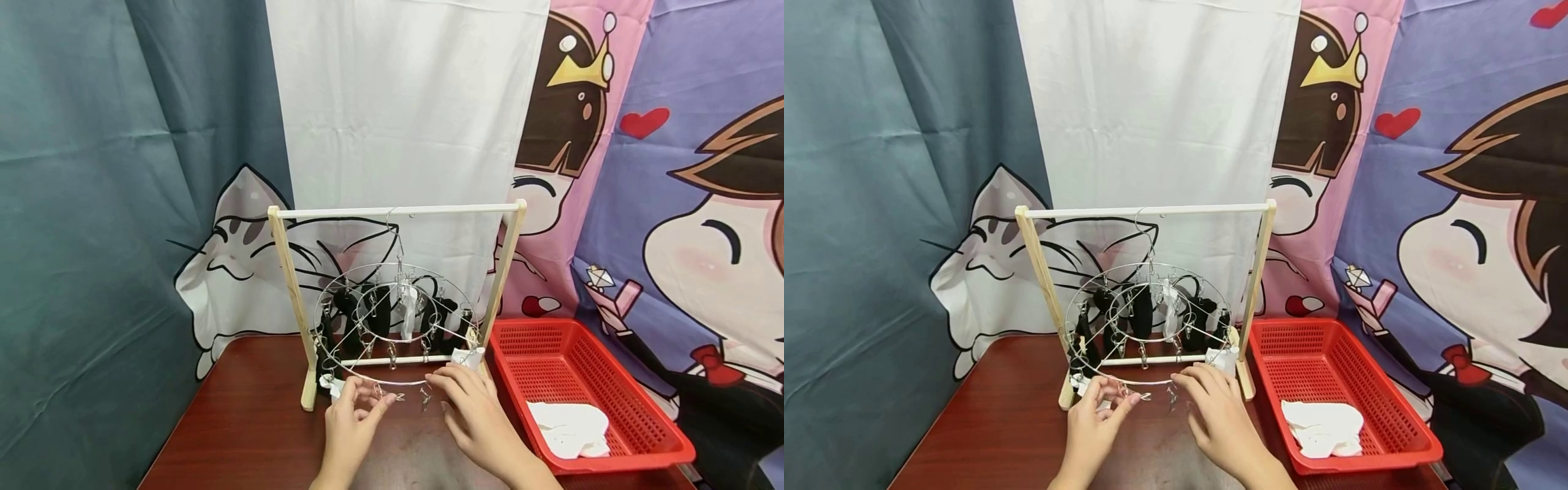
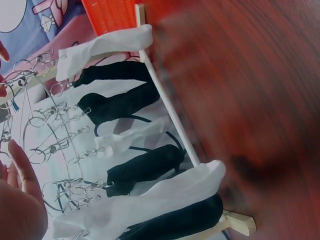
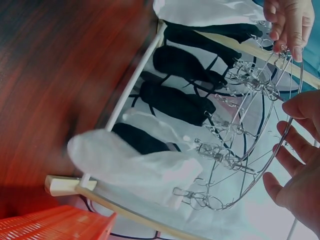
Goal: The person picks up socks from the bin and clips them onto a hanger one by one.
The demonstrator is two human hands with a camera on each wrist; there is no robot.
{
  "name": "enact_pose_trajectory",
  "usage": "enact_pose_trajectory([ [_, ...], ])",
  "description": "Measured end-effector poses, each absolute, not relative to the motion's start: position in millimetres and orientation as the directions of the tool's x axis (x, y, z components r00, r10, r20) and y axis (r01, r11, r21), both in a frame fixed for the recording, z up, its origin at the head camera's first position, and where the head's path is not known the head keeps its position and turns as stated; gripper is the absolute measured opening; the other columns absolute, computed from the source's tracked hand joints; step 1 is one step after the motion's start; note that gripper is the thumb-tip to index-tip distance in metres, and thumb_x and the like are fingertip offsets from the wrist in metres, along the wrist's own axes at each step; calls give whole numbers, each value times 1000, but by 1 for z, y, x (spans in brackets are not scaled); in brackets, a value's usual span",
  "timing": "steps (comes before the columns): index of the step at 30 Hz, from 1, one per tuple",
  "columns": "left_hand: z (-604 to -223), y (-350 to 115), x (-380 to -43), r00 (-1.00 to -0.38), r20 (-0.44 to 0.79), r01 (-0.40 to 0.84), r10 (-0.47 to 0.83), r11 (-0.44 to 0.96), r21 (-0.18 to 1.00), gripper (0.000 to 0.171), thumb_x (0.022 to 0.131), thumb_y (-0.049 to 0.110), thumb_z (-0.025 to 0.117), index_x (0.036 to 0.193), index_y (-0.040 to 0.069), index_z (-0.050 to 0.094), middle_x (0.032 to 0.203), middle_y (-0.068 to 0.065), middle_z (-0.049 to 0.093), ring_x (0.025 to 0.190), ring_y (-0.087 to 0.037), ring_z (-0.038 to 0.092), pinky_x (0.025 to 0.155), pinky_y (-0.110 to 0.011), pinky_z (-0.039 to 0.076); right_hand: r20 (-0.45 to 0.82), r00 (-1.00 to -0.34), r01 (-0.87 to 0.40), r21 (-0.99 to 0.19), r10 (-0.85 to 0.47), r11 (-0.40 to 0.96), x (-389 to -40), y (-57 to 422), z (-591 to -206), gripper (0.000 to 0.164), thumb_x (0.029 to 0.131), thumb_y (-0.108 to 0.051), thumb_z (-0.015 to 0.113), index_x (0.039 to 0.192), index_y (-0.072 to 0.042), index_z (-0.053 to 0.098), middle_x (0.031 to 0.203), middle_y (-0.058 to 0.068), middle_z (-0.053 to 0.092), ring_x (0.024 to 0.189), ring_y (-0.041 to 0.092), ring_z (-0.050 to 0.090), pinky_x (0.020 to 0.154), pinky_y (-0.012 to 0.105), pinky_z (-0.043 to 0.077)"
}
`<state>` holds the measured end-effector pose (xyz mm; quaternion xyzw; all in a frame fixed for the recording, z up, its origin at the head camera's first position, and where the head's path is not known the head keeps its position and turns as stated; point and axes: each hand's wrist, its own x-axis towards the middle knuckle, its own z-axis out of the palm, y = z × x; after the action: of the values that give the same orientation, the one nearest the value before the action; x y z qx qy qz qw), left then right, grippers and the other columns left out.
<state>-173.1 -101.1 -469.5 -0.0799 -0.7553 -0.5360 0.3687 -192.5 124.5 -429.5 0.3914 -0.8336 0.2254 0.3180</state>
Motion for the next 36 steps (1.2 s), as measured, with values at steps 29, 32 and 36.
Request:
enact_pose_trajectory([
  [29, -473, -107, -174, -583, 794, 523, -173, 668, 529, 32, 81, 15, 85, 67, 24, 57, 61, 24, 37, 56, 10, 32, 48, -8, 29, 768, -404, -857, -126, -498, 500, -204, 143, -430, 64, 81, 0, 66, 143, -3, 51, 149, 12, 52, 142, 31, 43, 122, 29, 18],
  [32, -471, -107, -173, -560, 813, 545, -162, 668, 508, 32, 81, 15, 85, 67, 24, 57, 61, 22, 37, 56, 10, 32, 49, -7, 28, 831, -368, -862, -137, -416, 488, -222, 159, -444, 63, 80, 0, 61, 142, 7, 49, 149, 21, 49, 141, 38, 42, 124, 32, 18],
  [36, -469, -108, -174, -529, 836, 575, -146, 663, 480, 33, 81, 12, 84, 67, 23, 56, 60, 20, 38, 56, 9, 33, 50, -6, 27, 789, -559, -687, -268, -256, 675, -244, 195, -469, 69, 73, 5, 64, 139, 14, 46, 145, 32, 48, 134, 51, 43, 115, 56, 33],
])
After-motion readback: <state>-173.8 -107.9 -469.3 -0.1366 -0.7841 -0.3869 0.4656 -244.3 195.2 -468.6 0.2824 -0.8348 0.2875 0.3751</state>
